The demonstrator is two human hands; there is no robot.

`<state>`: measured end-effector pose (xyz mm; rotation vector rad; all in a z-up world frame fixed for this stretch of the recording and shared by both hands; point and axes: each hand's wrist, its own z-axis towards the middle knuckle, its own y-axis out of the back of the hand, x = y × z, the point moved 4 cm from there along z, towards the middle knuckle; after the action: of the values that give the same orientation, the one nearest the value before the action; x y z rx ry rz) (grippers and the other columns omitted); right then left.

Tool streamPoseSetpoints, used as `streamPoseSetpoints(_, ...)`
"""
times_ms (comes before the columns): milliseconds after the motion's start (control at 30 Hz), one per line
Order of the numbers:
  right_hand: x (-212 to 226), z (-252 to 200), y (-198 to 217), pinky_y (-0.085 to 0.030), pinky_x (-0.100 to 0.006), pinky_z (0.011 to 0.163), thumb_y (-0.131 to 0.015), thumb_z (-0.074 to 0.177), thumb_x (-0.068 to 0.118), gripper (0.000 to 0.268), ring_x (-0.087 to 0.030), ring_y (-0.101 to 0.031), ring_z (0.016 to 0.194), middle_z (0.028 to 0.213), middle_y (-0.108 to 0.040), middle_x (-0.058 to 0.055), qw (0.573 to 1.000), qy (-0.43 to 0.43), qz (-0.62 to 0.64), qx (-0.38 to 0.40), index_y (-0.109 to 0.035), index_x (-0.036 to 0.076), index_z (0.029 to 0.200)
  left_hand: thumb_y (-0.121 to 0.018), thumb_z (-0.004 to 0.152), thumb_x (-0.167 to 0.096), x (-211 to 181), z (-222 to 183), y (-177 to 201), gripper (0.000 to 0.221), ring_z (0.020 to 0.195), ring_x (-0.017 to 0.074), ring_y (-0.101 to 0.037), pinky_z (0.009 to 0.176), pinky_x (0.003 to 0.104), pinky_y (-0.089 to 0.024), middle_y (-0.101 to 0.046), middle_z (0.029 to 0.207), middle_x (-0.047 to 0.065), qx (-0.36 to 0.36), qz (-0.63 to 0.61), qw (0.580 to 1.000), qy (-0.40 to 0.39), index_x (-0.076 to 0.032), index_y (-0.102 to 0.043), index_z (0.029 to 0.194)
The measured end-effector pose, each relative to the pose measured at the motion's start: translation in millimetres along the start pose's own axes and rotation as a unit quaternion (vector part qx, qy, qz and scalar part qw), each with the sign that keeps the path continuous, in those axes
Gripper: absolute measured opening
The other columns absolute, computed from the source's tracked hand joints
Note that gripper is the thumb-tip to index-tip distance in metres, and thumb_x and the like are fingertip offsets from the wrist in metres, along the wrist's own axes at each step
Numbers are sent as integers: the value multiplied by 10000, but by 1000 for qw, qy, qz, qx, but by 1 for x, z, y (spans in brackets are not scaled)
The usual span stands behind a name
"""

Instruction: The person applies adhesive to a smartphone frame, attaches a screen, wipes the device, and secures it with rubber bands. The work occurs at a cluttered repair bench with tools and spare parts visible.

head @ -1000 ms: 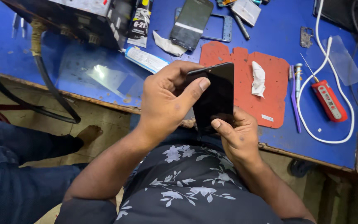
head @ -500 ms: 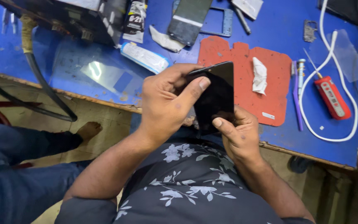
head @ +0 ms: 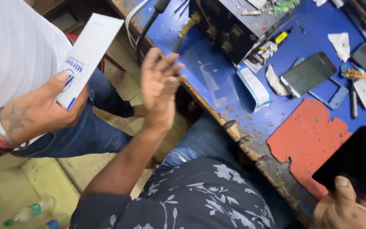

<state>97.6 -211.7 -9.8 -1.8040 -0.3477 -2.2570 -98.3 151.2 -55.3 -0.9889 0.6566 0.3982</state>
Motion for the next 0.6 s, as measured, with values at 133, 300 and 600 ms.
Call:
streamPoseSetpoints(133, -7, 9, 6, -537, -232, 782, -632, 1020, -135, 329, -141, -670, 925, 1122, -697, -68, 999, 33, -34, -11, -603, 16, 1310, -823, 984, -305, -34, 9, 42, 968, 1422, 246, -450, 1192, 445, -408, -376, 1621, 107, -2, -57, 996, -74, -104, -171, 1670)
streamPoseSetpoints(300, -45, 11, 24, -538, -247, 989, -682, 1014, -117, 298, -139, -675, 1033, 1180, -707, -80, 988, 86, 124, 10, -651, -51, 1303, -581, 1054, -615, -46, 69, 75, 910, 1596, 316, -307, 1292, 574, -311, -283, 1741, 148, -65, -150, 984, -70, -76, -186, 1671)
streamPoseSetpoints(600, -25, 0, 35, -530, -298, 1048, -652, 1034, -141, 242, -170, -657, 1061, 1200, -655, -125, 986, 70, 149, -4, -560, -123, 1258, -547, 1099, -319, -8, 67, 34, 505, 1177, 323, -640, 969, 402, -516, -671, 1364, 234, -72, -199, 975, -68, 1, -484, 1484)
